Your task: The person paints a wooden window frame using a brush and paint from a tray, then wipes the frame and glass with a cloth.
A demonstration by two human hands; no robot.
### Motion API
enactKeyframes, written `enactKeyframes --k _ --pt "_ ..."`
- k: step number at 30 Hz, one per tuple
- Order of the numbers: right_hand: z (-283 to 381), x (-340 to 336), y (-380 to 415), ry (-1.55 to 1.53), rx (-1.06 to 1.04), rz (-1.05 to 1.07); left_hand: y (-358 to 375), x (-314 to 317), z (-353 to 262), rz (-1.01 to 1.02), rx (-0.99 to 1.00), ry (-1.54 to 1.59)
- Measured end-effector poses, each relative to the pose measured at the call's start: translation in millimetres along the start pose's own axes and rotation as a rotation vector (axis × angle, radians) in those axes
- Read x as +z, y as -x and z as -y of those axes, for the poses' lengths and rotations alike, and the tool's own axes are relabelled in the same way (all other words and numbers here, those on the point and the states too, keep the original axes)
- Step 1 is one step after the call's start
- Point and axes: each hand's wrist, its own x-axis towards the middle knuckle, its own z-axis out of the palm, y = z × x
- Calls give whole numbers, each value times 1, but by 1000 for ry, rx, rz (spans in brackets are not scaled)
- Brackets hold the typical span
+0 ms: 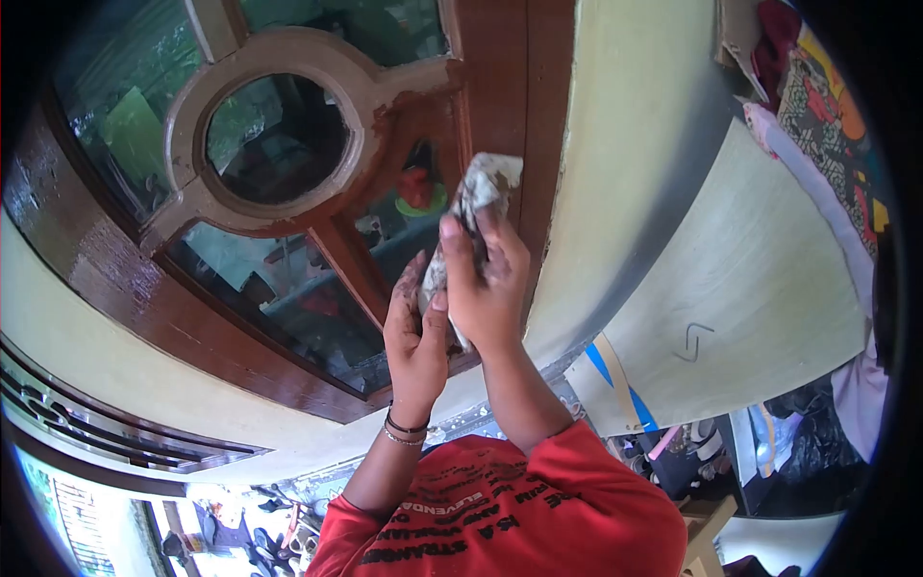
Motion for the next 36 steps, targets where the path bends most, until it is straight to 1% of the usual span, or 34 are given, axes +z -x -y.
enactKeyframes --k 1,2,4,5,6,8,9,10,11,14,15,16,17,19,23,27,29,30,32,34,35,36 --pt "-7 2 -7 28 -68 -10 -1 0 0 8 1 29" --pt "-9 3 -13 31 -65 -22 -1 1 -3 19 -5 25" --pt "-8 6 -25 265 -136 8 -3 5 -13 43 -12 32" --pt "-4 8 -31 325 -138 -24 -3 7 -17 50 -14 30" --pt "-5 10 -35 326 -138 -28 -4 8 -20 47 -33 32" --pt "-6 14 -42 394 -204 -42 -4 7 -22 44 -51 35" --pt "-4 14 -43 395 -206 -43 -3 6 -21 49 -86 28" --pt "0 15 -44 462 -196 -26 -3 4 -20 55 -119 21" --pt "1 16 -45 529 -186 -10 -4 4 -17 56 -118 23" --pt "1 18 -45 562 -172 -29 -5 2 -16 39 -104 48" --pt "1 19 -47 561 -173 -28 -5 2 -19 52 -144 33" --pt "1 20 -48 629 -175 -37 -6 1 -21 64 -185 17" --pt "1 21 -49 697 -177 -46 -7 2 -21 62 -185 17" --pt "3 25 -50 705 -201 -38 -9 3 -19 45 -145 34" --pt "2 30 -54 748 -263 -9 -10 -1 -22 62 -173 53" --pt "2 28 -54 728 -279 39 -10 -3 -10 42 -112 39" --pt "5 32 -49 666 -344 97 -9 -4 -7 42 -90 20" --pt "5 31 -48 671 -339 96 -9 -3 -9 34 -105 54" --pt "3 28 -50 509 -280 155 -10 -3 -13 21 -120 88" --pt "-1 23 -55 480 -287 176 -8 0 -20 47 -168 184" --pt "-4 19 -57 452 -293 189 -9 1 -28 93 -200 235" --pt "-3 15 -58 423 -301 202 -10 2 -26 89 -205 237"
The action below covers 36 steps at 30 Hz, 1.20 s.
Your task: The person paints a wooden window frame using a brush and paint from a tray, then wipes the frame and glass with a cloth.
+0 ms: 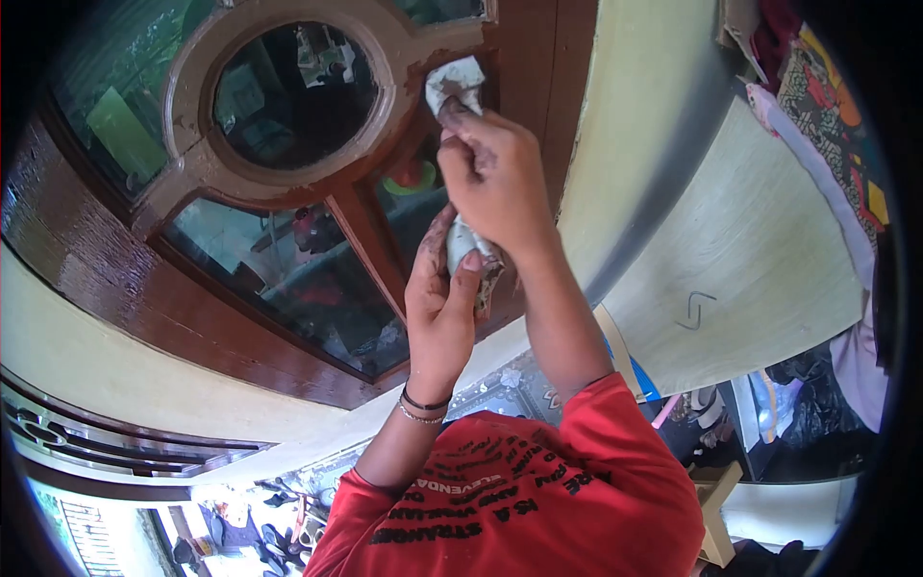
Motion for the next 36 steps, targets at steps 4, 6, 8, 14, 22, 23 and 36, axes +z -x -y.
enactKeyframes --k 4,6,8,14,22,23,36 --pt "2 -14 -4 195 -66 154 -1 3 9 40 -21 7" --pt "4 -16 -3 235 -63 164 -1 3 12 52 -12 -10" --pt "3 -15 -1 239 -72 189 2 3 12 50 -48 28" --pt "9 -3 23 249 -40 218 11 -12 25 5 -50 -43" --pt "20 21 45 105 39 181 32 -25 13 -65 -117 21" --pt "20 24 48 92 28 166 35 -30 12 -71 -179 -1" --pt "28 7 46 -56 102 395 38 -32 14 -66 -139 36"
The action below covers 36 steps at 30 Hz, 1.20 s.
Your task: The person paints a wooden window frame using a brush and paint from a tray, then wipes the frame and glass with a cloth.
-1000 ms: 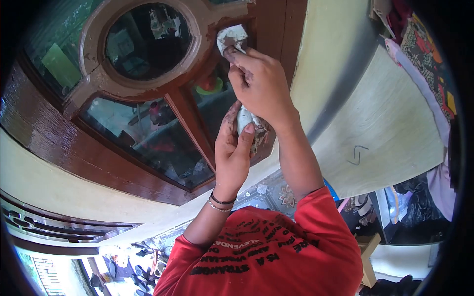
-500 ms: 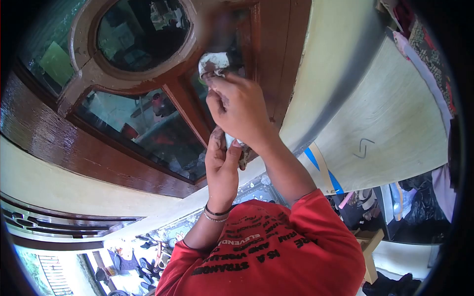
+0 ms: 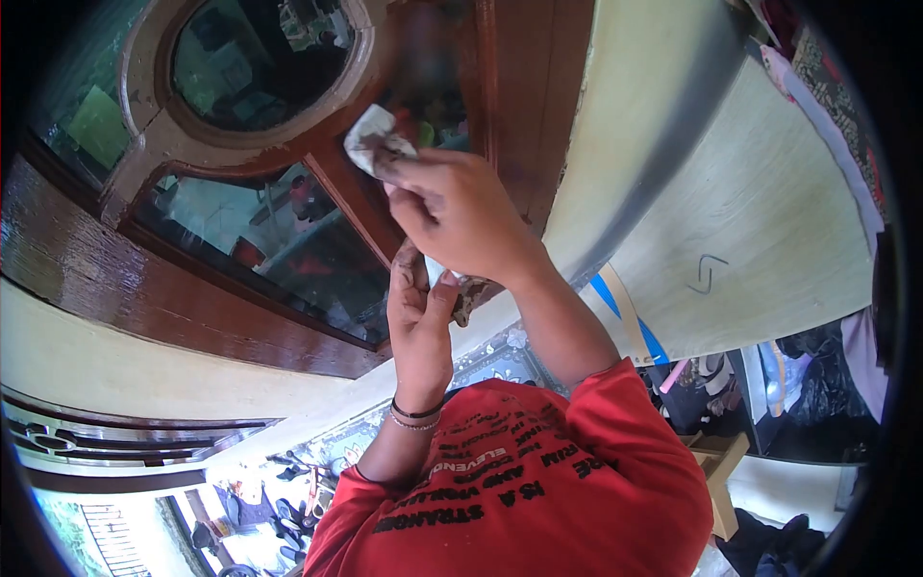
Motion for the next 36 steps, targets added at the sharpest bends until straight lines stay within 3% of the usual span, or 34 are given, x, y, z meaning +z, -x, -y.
enactKeyframes --k 1,2,3,4,6,8,10,11,12,14,15,17,20,24,25,30,32,33,35,36 --pt "-3 -2 6 2 -3 -7 -2 0 4 -25 78 -53" --pt "-8 -1 18 -224 91 -84 -5 0 7 -53 162 -103" --pt "-8 -3 25 -456 187 -156 -1 1 1 -53 43 -54" --pt "-8 -6 32 -462 184 -158 2 -7 2 -56 47 -60" --pt "-5 -14 44 -740 172 -343 3 -26 7 -25 -125 -117" --pt "-10 -23 61 -748 215 -350 4 -20 -2 -109 47 -115" --pt "-15 -34 76 -925 461 -212 9 -19 -9 -271 283 -391" --pt "-23 -35 82 -1000 503 -163 7 -36 -2 -217 315 -282" --pt "-26 -31 86 -1013 501 -172 7 -36 -5 -206 307 18" --pt "-31 -25 97 -1129 586 -238 7 -34 -17 -130 215 248" --pt "-36 -23 102 -1143 585 -245 9 -32 -17 -129 214 233" --pt "-44 -20 111 -1302 676 -174 13 -28 -17 -347 296 -206" --pt "-45 -12 117 -1491 811 -189 9 -7 -25 -232 313 34" --pt "-39 -12 112 -1600 780 -190 9 1 -20 -416 434 -255" --pt "-40 -10 110 -1462 761 -187 10 3 -19 -408 439 -382" --pt "-31 -7 104 -1061 706 -203 14 7 -23 -346 469 -222" --pt "-28 7 101 -725 467 -520 12 -1 -25 -232 504 -518" --pt "-28 8 102 -726 463 -514 11 8 -30 -252 522 -588" --pt "-28 6 109 -1013 241 -177 13 7 -35 -210 501 -651" --pt "-26 1 111 -1011 242 -174 14 6 -37 -160 477 -716"
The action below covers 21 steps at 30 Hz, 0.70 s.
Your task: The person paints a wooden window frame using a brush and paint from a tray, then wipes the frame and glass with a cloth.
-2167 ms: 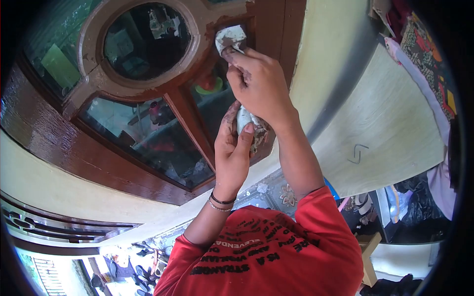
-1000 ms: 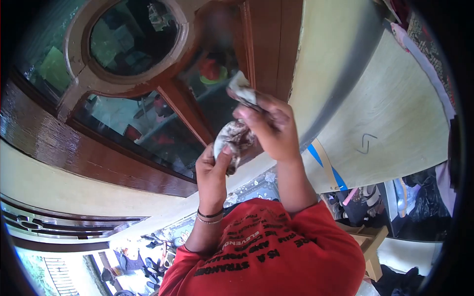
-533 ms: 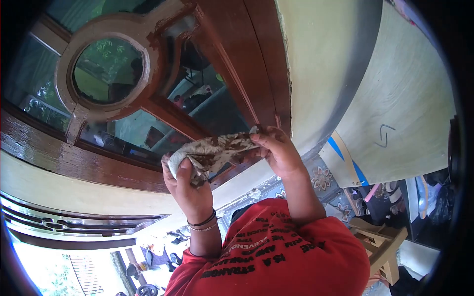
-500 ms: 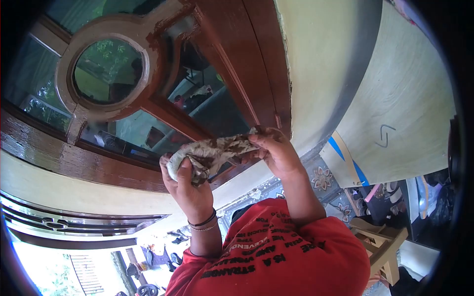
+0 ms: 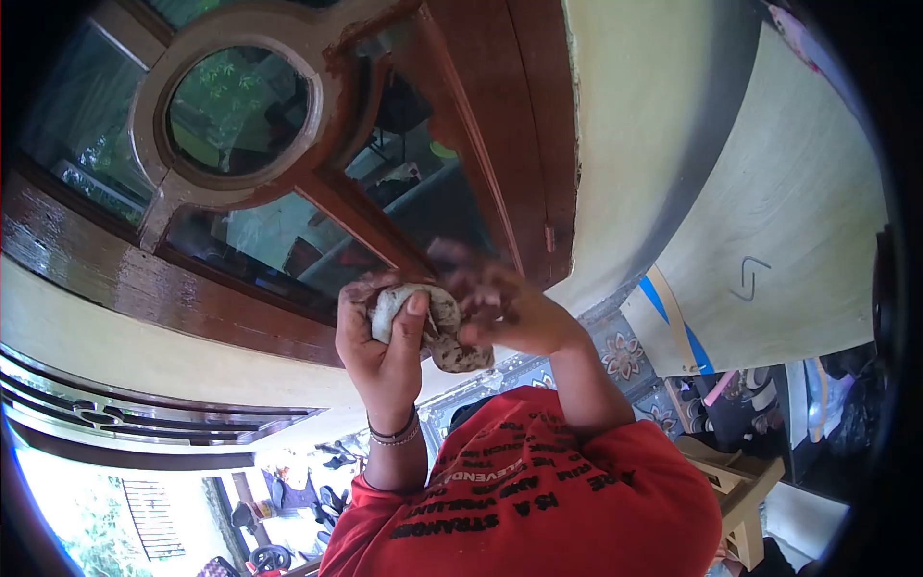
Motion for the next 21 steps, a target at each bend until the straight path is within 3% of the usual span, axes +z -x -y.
enactKeyframes --k 2,3,4,6,7,10,14,16,18,21 --pt "18 -4 0 -78 686 459 -4 1 -5 -26 -39 41" --pt "25 -4 -2 85 717 465 -8 1 -10 -53 -54 35" --pt "23 -4 0 93 717 470 -10 0 -11 -81 -72 29" --pt "19 0 5 -57 279 45 -16 0 0 -122 -104 55" --pt "23 -4 -4 206 25 120 -17 2 5 -133 -65 56" --pt "35 19 -8 12 -45 -46 -17 12 13 -178 5 41" --pt "31 19 -3 -141 143 -217 -16 20 17 -101 34 78" --pt "36 16 -14 26 169 -268 -11 14 11 54 -276 207" --pt "39 6 -17 120 167 -225 -11 11 12 49 -228 218" --pt "50 -8 -19 131 352 -55 -12 1 16 179 -84 -19"
